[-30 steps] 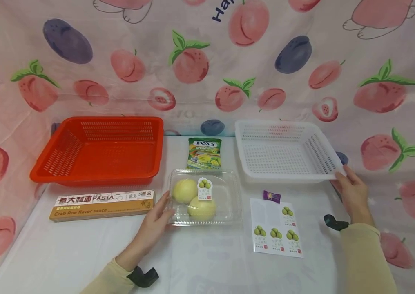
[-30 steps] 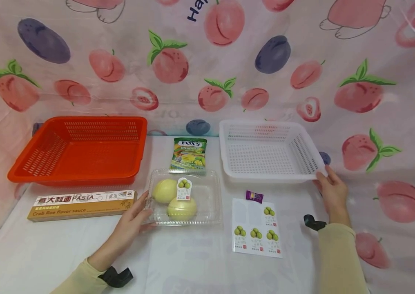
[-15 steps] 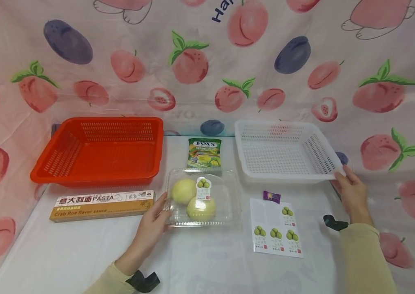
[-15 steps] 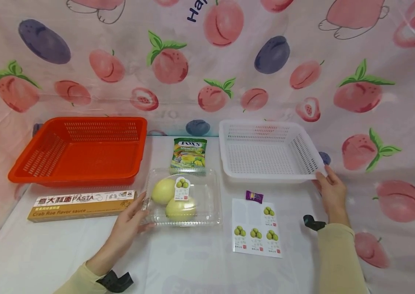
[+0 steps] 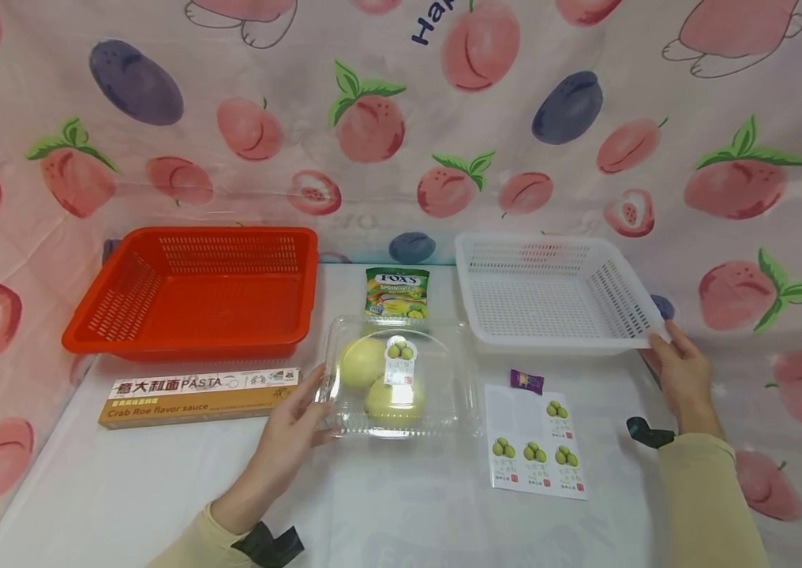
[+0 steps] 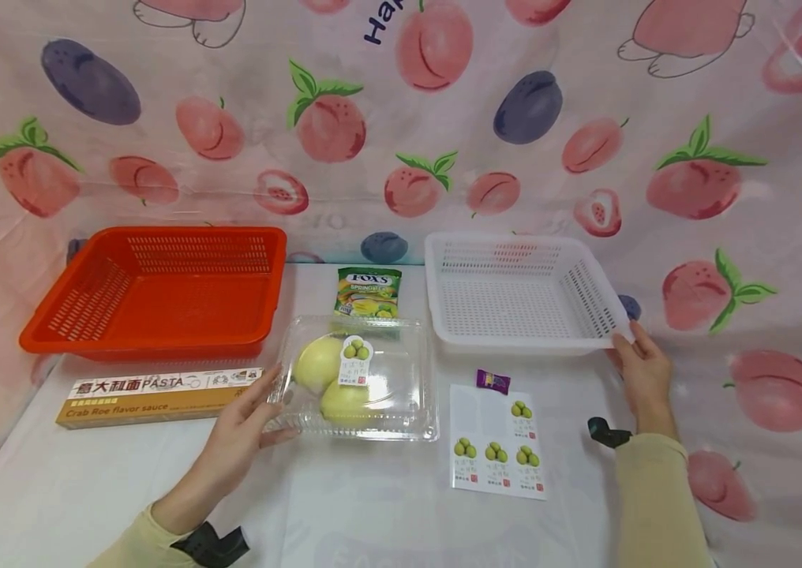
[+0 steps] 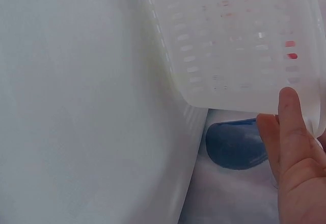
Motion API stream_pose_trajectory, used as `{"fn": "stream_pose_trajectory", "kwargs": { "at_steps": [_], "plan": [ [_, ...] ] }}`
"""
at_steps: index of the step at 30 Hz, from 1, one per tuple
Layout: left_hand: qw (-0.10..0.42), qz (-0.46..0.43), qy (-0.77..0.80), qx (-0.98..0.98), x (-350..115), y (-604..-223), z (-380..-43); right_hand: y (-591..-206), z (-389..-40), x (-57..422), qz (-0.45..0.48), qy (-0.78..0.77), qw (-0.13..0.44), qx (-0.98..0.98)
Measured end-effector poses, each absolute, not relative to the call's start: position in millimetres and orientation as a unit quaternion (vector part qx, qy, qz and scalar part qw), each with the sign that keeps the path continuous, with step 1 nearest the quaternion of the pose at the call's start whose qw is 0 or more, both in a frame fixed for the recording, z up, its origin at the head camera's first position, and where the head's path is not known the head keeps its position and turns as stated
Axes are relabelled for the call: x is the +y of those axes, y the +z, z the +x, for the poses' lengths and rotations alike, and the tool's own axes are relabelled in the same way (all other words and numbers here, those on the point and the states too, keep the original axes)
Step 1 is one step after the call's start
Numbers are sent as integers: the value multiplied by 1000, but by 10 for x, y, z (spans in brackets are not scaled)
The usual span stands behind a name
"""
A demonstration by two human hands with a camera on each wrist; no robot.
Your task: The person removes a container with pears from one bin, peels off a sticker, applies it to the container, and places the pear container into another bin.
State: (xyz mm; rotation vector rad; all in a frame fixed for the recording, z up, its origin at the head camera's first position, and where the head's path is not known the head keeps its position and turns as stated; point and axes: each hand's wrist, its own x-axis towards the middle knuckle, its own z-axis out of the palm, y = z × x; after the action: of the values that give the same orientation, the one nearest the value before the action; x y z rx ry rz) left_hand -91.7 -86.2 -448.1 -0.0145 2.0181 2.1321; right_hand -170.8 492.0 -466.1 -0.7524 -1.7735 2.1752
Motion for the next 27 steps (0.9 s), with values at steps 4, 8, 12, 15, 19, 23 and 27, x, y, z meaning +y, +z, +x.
{"fn": "stream_pose_trajectory", "kwargs": {
  "at_steps": [4,8,12,15,19,23,27],
  "plan": [
    [109,4,725,680,-858,-4381,-942,-4657,-1710,4911,-261,744,119,-604],
    [103,26,724,681,-848,-4266,-1010,-4647,-1713,4899,-266,734,116,-614],
    [93,49,717,689,-818,-4126,-1132,-4646,-1710,4892,-263,728,115,-623],
    [87,56,715,692,-772,-3995,-1246,-4647,-1715,4891,-259,728,118,-624],
    [86,59,720,686,-673,-3836,-1422,-4653,-1720,4902,-267,723,115,-626],
    [94,65,732,671,-523,-3722,-1602,-4659,-1731,4919,-275,716,107,-633],
    [107,58,745,656,-316,-3658,-1778,-4660,-1738,4913,-279,721,111,-624]
  ]
}}
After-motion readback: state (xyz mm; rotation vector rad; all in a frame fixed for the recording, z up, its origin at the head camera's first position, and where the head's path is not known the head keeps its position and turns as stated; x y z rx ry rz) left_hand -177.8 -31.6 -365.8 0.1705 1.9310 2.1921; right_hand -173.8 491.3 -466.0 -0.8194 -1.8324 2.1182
